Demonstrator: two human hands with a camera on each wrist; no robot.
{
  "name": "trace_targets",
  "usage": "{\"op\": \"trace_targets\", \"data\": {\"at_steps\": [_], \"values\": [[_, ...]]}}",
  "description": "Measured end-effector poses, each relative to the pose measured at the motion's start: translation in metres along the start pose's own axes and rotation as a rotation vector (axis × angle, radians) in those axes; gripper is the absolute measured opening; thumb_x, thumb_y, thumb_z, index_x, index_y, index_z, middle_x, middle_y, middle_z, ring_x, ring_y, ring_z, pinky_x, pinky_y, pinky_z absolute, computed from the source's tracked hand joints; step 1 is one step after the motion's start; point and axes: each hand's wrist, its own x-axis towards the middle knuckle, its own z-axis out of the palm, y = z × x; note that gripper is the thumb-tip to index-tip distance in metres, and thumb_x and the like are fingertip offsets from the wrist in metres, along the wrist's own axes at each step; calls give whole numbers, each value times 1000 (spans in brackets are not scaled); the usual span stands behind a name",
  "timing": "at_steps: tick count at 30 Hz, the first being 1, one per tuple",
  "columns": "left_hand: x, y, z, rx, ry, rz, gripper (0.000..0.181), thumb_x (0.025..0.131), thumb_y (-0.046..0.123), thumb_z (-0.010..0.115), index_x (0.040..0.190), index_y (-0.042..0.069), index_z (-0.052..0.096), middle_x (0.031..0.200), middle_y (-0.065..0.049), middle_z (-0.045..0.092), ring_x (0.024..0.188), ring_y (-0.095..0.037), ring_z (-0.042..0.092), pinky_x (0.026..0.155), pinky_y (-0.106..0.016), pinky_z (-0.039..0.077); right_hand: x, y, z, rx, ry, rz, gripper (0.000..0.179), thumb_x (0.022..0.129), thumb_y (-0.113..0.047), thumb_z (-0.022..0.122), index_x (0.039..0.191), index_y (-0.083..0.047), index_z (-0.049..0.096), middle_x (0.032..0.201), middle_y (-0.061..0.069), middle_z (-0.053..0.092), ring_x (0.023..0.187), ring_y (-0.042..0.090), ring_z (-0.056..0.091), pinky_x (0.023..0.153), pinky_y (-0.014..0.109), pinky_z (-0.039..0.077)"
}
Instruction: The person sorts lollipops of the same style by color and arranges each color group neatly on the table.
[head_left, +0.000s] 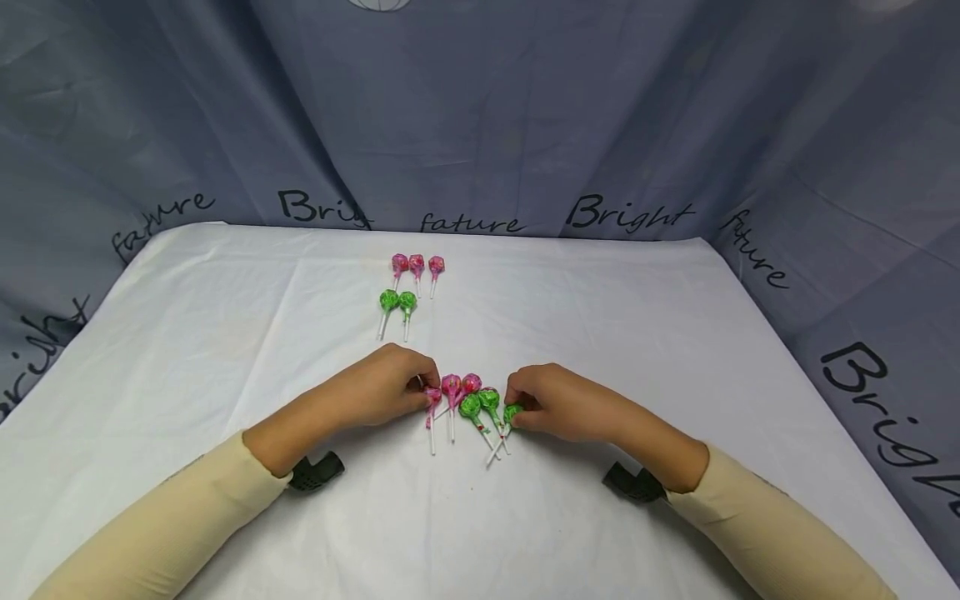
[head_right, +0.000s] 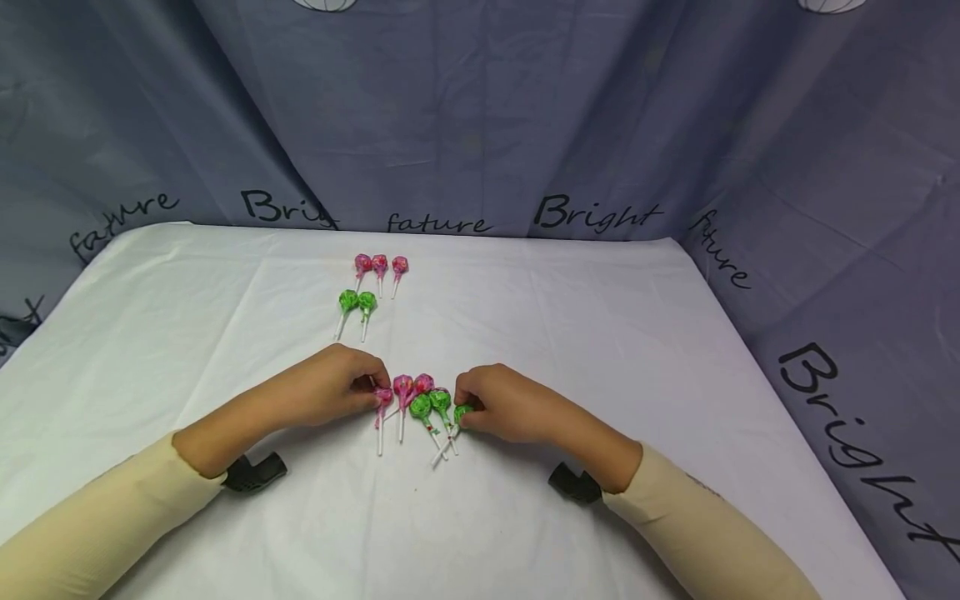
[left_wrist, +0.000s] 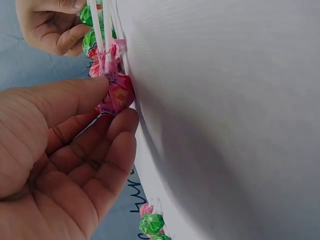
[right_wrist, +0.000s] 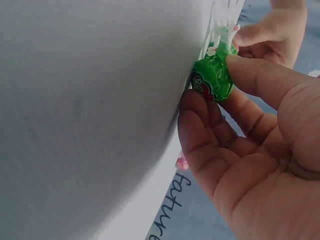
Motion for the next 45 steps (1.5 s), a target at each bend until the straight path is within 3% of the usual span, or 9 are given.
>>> {"op": "trace_targets", "data": {"at_steps": [9,14,20,26,32,35,39,45], "values": [[1,-3,-9,-39,-9,-16,11,88,9,74,98,12,70,85,7,63,75,-10,56,73,-29,49,0,1,1,16,-4,11,11,91,-8,72,93,-14,64,82,-9,56,75,10,51,68,28,47],[7,-7,-25,-65,18,-12,16,88,8,75,103,11,71,92,6,67,81,-11,60,77,-31,51,-1,0,1,17,-5,4,11,90,-8,72,93,-14,64,83,-9,57,76,10,51,68,28,47],[19,-11,-44,-181,-12,-57,17,89,10,74,106,11,71,101,2,68,93,-14,65,84,-32,54,-1,1,0,8,-3,5,11,90,-8,72,93,-14,64,84,-9,57,77,11,52,69,28,47],[48,-16,-62,-216,-14,-84,18,92,13,71,110,12,69,106,1,67,101,-16,63,90,-34,52,-1,2,0,5,-8,1,11,90,-6,72,93,-13,64,83,-8,56,76,11,51,69,28,47],[90,-23,-81,-146,42,-113,21,95,17,67,115,12,67,109,-1,66,103,-18,61,84,-37,51,-2,2,1,-2,-5,-12,11,90,-7,72,93,-13,63,82,-7,54,76,11,50,68,28,46],[112,-34,-85,-82,50,-130,22,96,17,66,116,10,66,112,-3,65,104,-19,60,82,-36,51,-1,2,1,-12,-5,-4,11,90,-9,72,93,-15,63,82,-8,54,76,11,50,68,28,46],[137,-52,-87,-68,42,-165,25,97,17,64,120,7,65,113,-6,65,98,-23,63,81,-36,51,-1,3,1,-15,-8,-3,11,91,-9,72,94,-14,63,82,-7,54,76,11,50,68,28,46],[160,-79,-81,-28,37,-222,27,97,21,65,121,10,66,116,-6,64,102,-21,56,92,-36,46,0,1,1,-10,-19,-4,10,91,-10,72,95,-14,63,82,-8,54,76,11,49,69,28,46]]}}
